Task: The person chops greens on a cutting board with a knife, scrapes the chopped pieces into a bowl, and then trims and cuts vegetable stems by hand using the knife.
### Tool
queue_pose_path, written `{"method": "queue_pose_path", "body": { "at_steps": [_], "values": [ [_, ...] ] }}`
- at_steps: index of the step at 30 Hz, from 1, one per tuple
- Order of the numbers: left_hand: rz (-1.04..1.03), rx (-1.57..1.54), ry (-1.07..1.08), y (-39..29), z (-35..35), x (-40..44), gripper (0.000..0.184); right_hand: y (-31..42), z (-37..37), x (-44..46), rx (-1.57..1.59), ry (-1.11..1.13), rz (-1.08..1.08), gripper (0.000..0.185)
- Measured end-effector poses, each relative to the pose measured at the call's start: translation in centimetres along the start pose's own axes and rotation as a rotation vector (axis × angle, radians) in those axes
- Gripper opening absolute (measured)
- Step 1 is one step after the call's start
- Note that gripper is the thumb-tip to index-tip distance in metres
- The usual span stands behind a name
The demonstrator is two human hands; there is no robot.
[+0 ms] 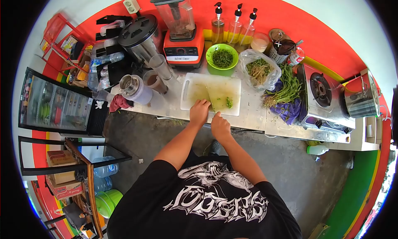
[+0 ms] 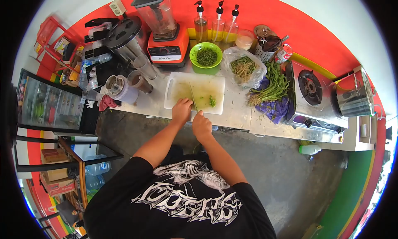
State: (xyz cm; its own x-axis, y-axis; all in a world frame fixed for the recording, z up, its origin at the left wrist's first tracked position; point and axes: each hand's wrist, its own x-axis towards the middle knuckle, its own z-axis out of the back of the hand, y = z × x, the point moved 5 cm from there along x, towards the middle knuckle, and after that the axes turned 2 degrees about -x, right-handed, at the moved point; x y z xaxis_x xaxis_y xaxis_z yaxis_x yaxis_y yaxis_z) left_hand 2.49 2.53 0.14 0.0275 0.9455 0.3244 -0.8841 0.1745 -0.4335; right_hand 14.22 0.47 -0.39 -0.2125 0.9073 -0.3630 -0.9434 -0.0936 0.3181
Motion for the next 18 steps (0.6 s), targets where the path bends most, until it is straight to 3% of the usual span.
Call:
{"method": "queue_pose_path", "body": {
  "at_steps": [7,11,18],
  "values": [
    [-0.027,0.023,-0.005,0.4,-0.3,-0.3,0.012,-0.6,0.3,1.3,-0.021,0.015,-0.007,0.03],
    [0.009,-0.09,-0.073,0.5,-0.2,-0.9,0.008,0.1,0.5,-0.3,-0.086,0.02,0.0,0.026],
    [0.138,-0.325,-0.11,1.6,-0.2,-0.9,0.007,-0.2,0.5,2.1,-0.018,0.061,0.022,0.033]
  ]
}}
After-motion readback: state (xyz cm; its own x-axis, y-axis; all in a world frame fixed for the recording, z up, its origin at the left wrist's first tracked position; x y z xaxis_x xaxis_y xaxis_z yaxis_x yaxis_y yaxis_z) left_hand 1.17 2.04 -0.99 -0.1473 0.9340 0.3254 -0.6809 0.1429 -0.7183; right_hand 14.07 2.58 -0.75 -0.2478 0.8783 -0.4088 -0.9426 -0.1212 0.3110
